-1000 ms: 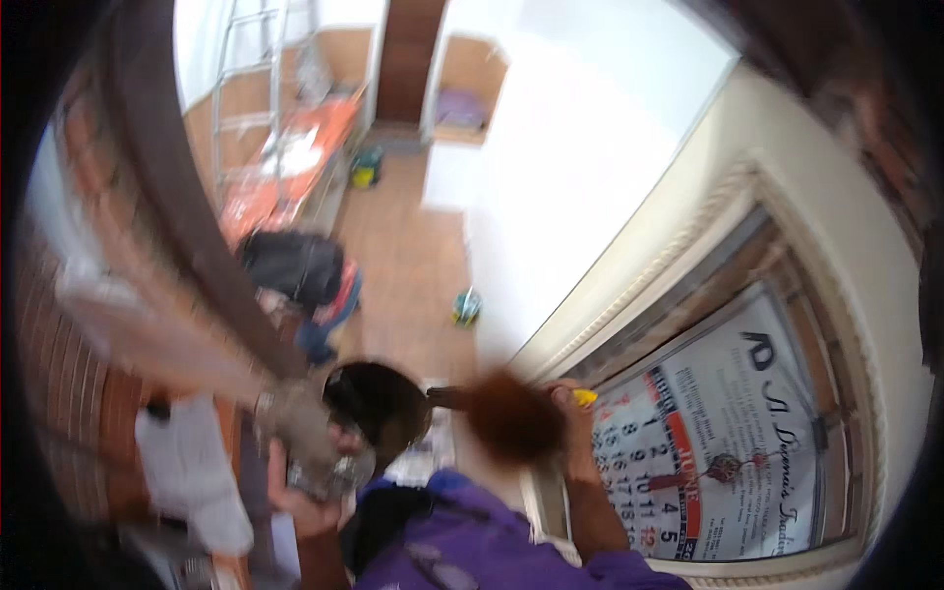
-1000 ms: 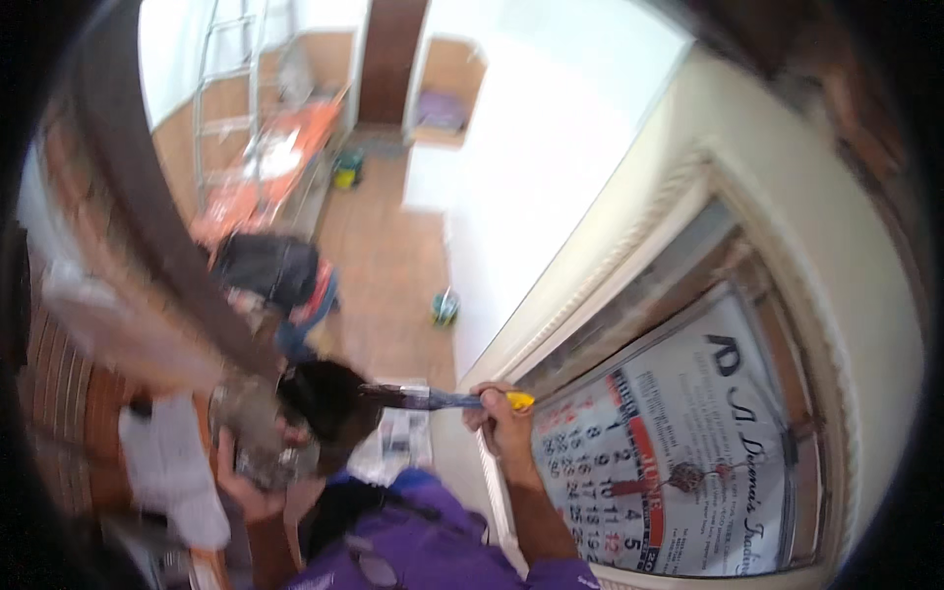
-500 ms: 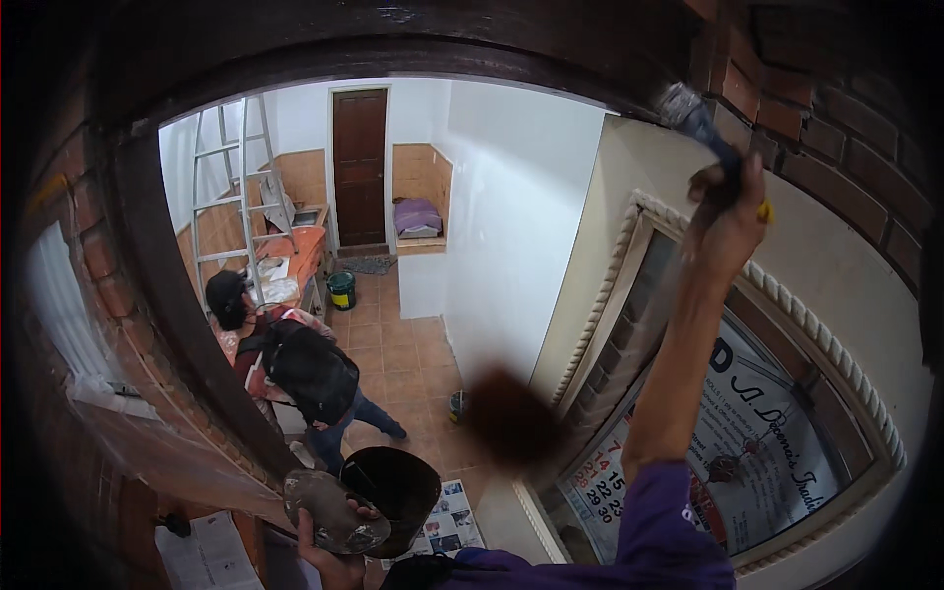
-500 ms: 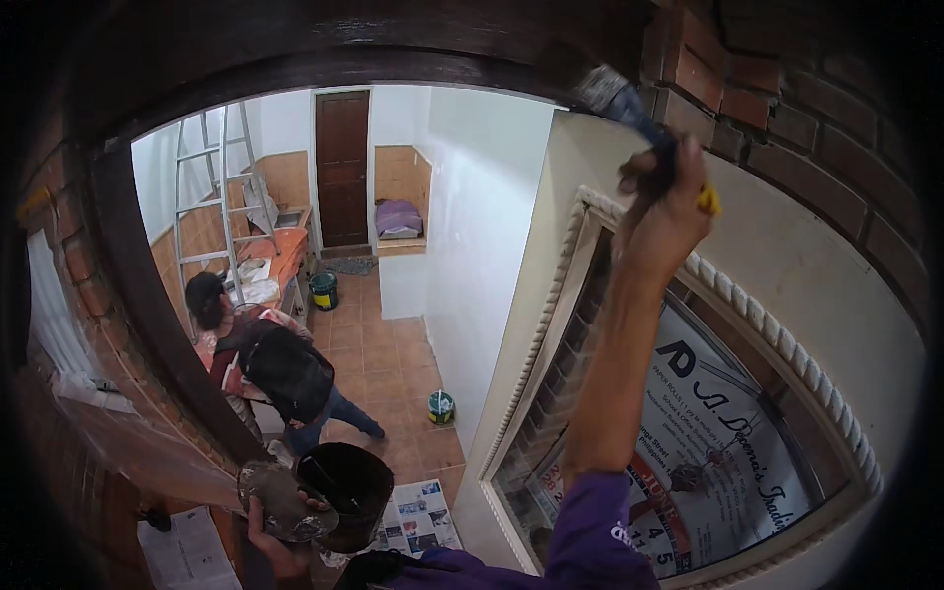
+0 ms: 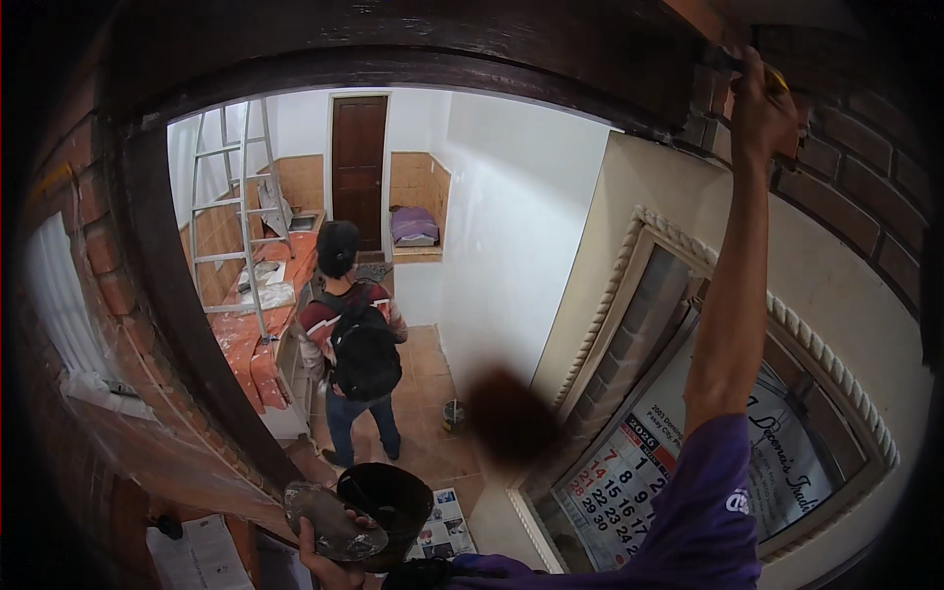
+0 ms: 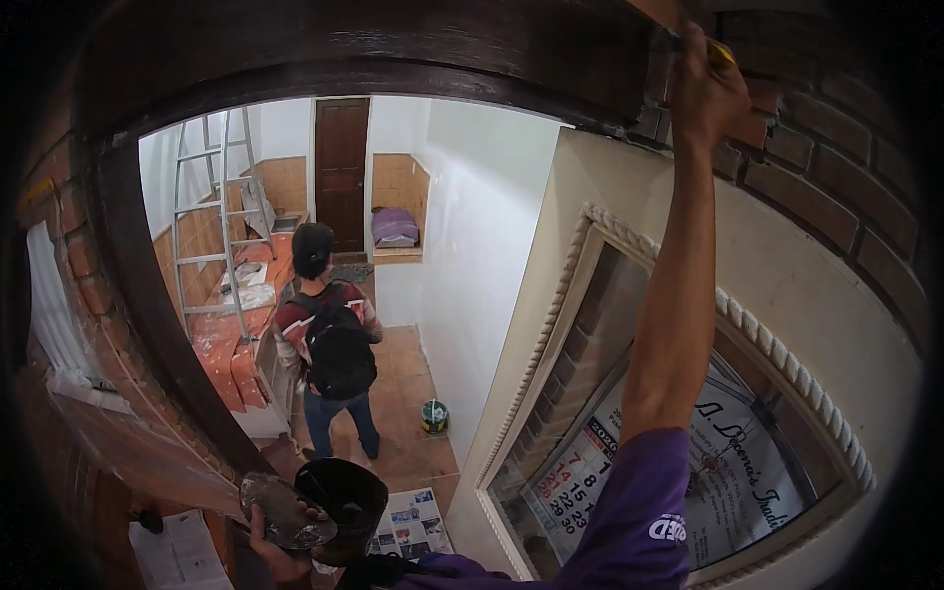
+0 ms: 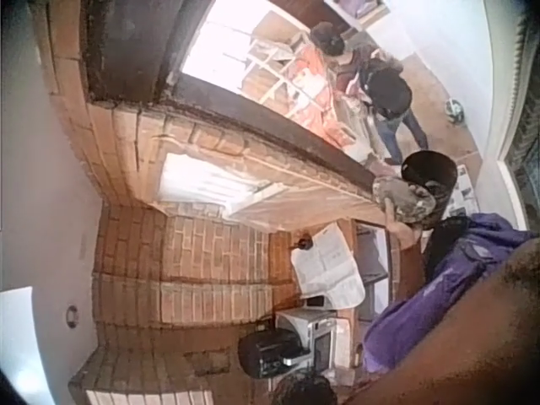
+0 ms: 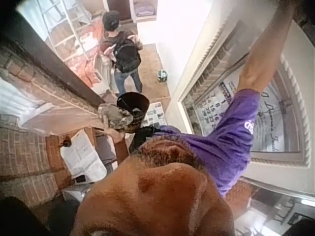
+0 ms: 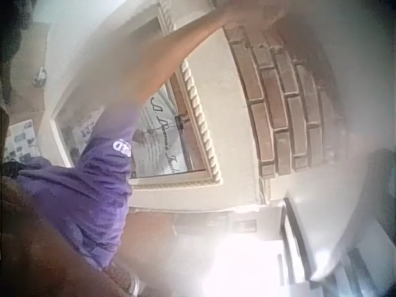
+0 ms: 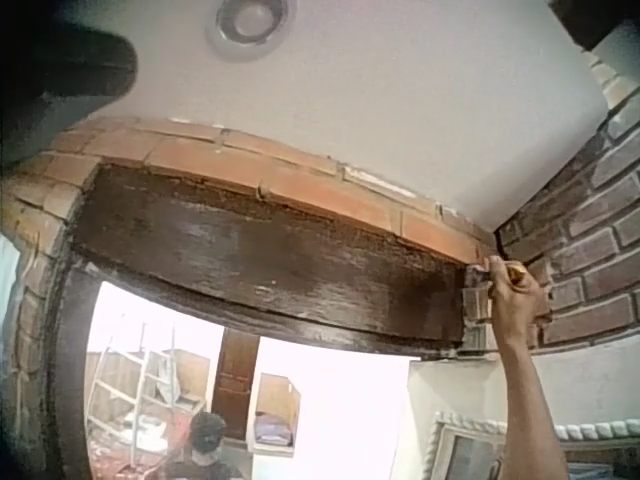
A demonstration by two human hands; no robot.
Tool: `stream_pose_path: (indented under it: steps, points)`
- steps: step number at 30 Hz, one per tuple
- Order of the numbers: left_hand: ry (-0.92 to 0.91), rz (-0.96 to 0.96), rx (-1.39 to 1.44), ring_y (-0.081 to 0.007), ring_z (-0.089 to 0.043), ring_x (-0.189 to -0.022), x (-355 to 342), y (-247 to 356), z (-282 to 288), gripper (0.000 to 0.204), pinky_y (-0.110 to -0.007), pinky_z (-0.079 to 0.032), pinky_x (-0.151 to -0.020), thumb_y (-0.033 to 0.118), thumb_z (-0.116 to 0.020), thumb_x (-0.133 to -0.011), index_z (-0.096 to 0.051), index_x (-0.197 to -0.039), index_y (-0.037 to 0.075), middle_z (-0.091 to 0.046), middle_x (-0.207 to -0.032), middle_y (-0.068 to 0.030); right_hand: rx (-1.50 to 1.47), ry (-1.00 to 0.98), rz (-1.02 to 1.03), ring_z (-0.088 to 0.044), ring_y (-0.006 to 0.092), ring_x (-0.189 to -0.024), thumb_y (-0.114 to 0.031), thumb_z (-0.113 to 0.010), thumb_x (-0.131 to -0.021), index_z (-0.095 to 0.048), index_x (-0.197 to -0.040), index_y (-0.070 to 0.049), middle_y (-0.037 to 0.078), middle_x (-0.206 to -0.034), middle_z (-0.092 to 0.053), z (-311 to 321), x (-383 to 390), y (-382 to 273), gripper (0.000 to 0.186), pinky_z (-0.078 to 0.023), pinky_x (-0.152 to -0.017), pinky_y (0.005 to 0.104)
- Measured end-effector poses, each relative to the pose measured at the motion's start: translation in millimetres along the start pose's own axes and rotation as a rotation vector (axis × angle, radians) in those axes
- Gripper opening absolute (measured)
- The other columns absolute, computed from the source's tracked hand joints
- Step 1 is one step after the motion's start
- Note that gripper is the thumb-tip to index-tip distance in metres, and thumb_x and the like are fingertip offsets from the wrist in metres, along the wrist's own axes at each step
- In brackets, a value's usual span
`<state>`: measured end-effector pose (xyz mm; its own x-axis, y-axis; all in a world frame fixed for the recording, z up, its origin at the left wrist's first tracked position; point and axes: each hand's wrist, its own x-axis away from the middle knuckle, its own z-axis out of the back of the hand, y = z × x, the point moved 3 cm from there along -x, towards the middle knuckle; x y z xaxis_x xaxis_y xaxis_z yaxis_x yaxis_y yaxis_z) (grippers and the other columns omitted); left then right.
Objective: Apply dark brown paint to a wooden door frame using a brush.
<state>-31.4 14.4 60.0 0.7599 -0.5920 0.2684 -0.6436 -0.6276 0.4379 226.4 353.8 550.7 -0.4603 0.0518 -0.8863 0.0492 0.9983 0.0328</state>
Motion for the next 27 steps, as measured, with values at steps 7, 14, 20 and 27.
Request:
stream_pose_path:
  steps: [7, 14, 20, 27]
  points:
    - [0.013, -0.013, 0.057, -0.0275, -0.054, -0.071, -1, 2, 5, 0.056, -0.041, -0.045, -0.07, 0.051, -0.043, -0.082, -0.047, -0.107, 0.001, -0.056, -0.08, -0.0141, 0.299, -0.09, 0.008, -0.055, 0.0054, -0.067, -0.026, -0.066, -0.078, -0.066, -0.089, -0.001, 0.002, -0.072, -0.064, -46, 10, -21, 0.027, -0.043, -0.064, 0.021]
    - [0.025, -0.024, 0.083, -0.027, -0.054, -0.068, -1, 4, 10, 0.053, -0.042, -0.046, -0.067, 0.049, -0.043, -0.083, -0.047, -0.106, 0.001, -0.055, -0.078, -0.0139, 0.061, -0.237, 0.304, -0.055, 0.0056, -0.068, -0.018, -0.064, -0.079, -0.066, -0.089, -0.001, 0.001, -0.077, -0.064, -45, -11, -10, 0.02, -0.044, -0.063, 0.021]
    - [0.057, 0.043, 0.105, -0.0264, -0.054, -0.068, -9, 5, 10, 0.053, -0.041, -0.046, -0.067, 0.049, -0.042, -0.083, -0.047, -0.106, 0.001, -0.055, -0.078, -0.0138, 0.15, -0.107, -0.043, -0.055, 0.0067, -0.064, -0.029, -0.067, -0.076, -0.066, -0.076, -0.002, 0.001, -0.067, -0.061, 2, -37, 33, 0.027, -0.043, -0.059, 0.0231]
    - [0.056, 0.0, 0.019, -0.0259, -0.054, -0.068, -9, 6, 2, 0.053, -0.041, -0.046, -0.067, 0.048, -0.042, -0.083, -0.047, -0.107, 0.001, -0.054, -0.077, -0.0137, 0.525, -0.146, 0.045, -0.054, 0.0061, -0.067, -0.036, -0.068, -0.074, -0.067, -0.086, -0.003, 0.0, -0.072, -0.061, -21, -16, 14, 0.035, -0.044, -0.064, 0.0247]
